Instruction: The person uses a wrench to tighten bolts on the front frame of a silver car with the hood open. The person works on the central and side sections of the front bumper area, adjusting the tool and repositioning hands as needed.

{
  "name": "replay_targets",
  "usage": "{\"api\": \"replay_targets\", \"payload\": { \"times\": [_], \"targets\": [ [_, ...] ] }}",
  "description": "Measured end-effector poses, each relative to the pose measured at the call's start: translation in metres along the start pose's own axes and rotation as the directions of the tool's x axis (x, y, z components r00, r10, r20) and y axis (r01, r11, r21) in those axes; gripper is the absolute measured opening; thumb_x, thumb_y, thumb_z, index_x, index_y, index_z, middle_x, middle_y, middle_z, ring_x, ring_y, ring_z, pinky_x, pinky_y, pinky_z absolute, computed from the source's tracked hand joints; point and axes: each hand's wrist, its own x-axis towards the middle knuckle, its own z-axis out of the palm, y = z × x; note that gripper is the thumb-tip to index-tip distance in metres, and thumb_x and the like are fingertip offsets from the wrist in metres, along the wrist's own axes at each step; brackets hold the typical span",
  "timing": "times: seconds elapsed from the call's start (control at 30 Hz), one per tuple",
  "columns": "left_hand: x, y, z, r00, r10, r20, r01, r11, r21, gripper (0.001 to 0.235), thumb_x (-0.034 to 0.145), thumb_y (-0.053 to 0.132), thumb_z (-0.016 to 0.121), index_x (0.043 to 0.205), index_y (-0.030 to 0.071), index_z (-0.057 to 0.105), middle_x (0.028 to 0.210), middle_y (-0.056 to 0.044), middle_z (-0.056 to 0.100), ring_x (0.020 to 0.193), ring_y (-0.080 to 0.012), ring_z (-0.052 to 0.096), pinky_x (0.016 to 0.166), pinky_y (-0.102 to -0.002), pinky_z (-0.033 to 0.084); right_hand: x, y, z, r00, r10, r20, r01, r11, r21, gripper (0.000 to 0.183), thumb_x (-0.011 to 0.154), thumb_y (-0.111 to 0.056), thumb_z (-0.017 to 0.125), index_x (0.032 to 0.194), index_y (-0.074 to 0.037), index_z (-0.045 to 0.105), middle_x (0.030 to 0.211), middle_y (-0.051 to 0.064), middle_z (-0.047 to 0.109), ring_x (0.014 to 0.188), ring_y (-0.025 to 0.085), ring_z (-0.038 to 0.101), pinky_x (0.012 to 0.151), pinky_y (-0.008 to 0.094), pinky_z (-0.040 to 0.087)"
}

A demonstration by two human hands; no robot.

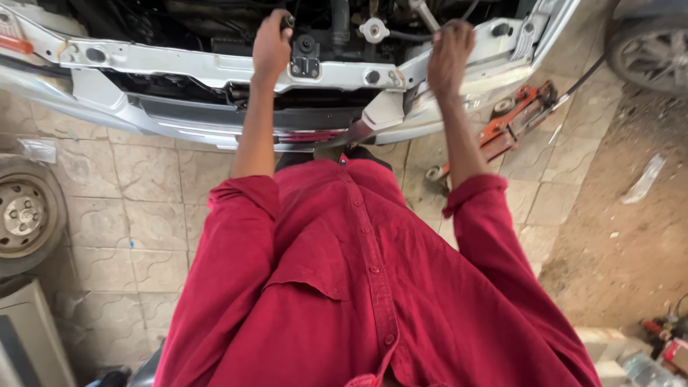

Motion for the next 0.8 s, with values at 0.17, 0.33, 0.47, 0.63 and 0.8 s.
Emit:
{"api": "replay_targets", "payload": {
  "times": [0.17, 0.33, 0.47, 0.63, 0.8],
  "targets": [
    [0.005, 0.025, -0.007, 0.999, -0.041, -0.017, 0.041, 0.998, 0.041, 0.025, 0.103, 0.021, 0.064, 0.127, 0.015, 0.06, 0.118, -0.014, 0.067, 0.102, -0.0423, 0.063, 0.084, -0.053, 0.051, -0.009, -0.088, 0.073, 0.719, 0.404, 0.565, -0.693, 0.357, 0.626, 0.041, 0.123, -0.027, 0.031, 0.113, 0.001, 0.059, 0.085, 0.014, 0.047, 0.069, 0.023, 0.041, 0.057, 0.042, 0.034],
    [0.012, 0.03, -0.013, 0.994, 0.013, -0.11, -0.013, 1.0, 0.0, 0.024, 0.104, 0.022, 0.061, 0.127, 0.013, 0.06, 0.118, -0.014, 0.066, 0.107, -0.0411, 0.065, 0.087, -0.052, 0.053, -0.008, -0.176, 0.111, 0.885, 0.196, 0.423, -0.328, 0.906, 0.266, 0.028, 0.108, -0.021, 0.048, 0.125, 0.0, 0.054, 0.097, 0.024, 0.07, 0.092, 0.047, 0.064, 0.075, 0.056, 0.047],
    [0.006, 0.035, -0.01, 0.997, -0.01, -0.073, 0.012, 1.0, 0.028, 0.026, 0.105, 0.022, 0.06, 0.128, 0.011, 0.058, 0.118, -0.015, 0.064, 0.104, -0.0411, 0.065, 0.083, -0.051, 0.053, -0.01, -0.197, 0.108, 0.92, 0.139, 0.366, -0.267, 0.907, 0.326, 0.029, 0.112, -0.02, 0.041, 0.131, -0.003, 0.055, 0.119, 0.024, 0.067, 0.111, 0.045, 0.063, 0.093, 0.052, 0.049],
    [0.013, 0.037, -0.012, 0.999, -0.021, -0.032, 0.023, 0.997, 0.073, 0.031, 0.102, 0.022, 0.06, 0.13, 0.01, 0.056, 0.117, -0.017, 0.061, 0.103, -0.0406, 0.064, 0.083, -0.05, 0.053, -0.006, -0.222, 0.099, 0.945, 0.078, 0.318, -0.195, 0.913, 0.357, 0.035, 0.114, -0.017, 0.037, 0.143, -0.002, 0.049, 0.129, 0.025, 0.061, 0.116, 0.044, 0.06, 0.098, 0.051, 0.049],
    [0.012, 0.034, -0.016, 0.999, -0.034, -0.038, 0.032, 0.999, -0.039, 0.026, 0.106, 0.024, 0.056, 0.129, 0.012, 0.059, 0.118, -0.016, 0.062, 0.105, -0.0393, 0.065, 0.085, -0.049, 0.054, -0.007, -0.241, 0.092, 0.871, 0.143, 0.469, -0.286, 0.925, 0.25, 0.044, 0.111, -0.021, 0.041, 0.15, -0.002, 0.045, 0.116, 0.026, 0.065, 0.107, 0.045, 0.064, 0.092, 0.052, 0.05]
  ]
}}
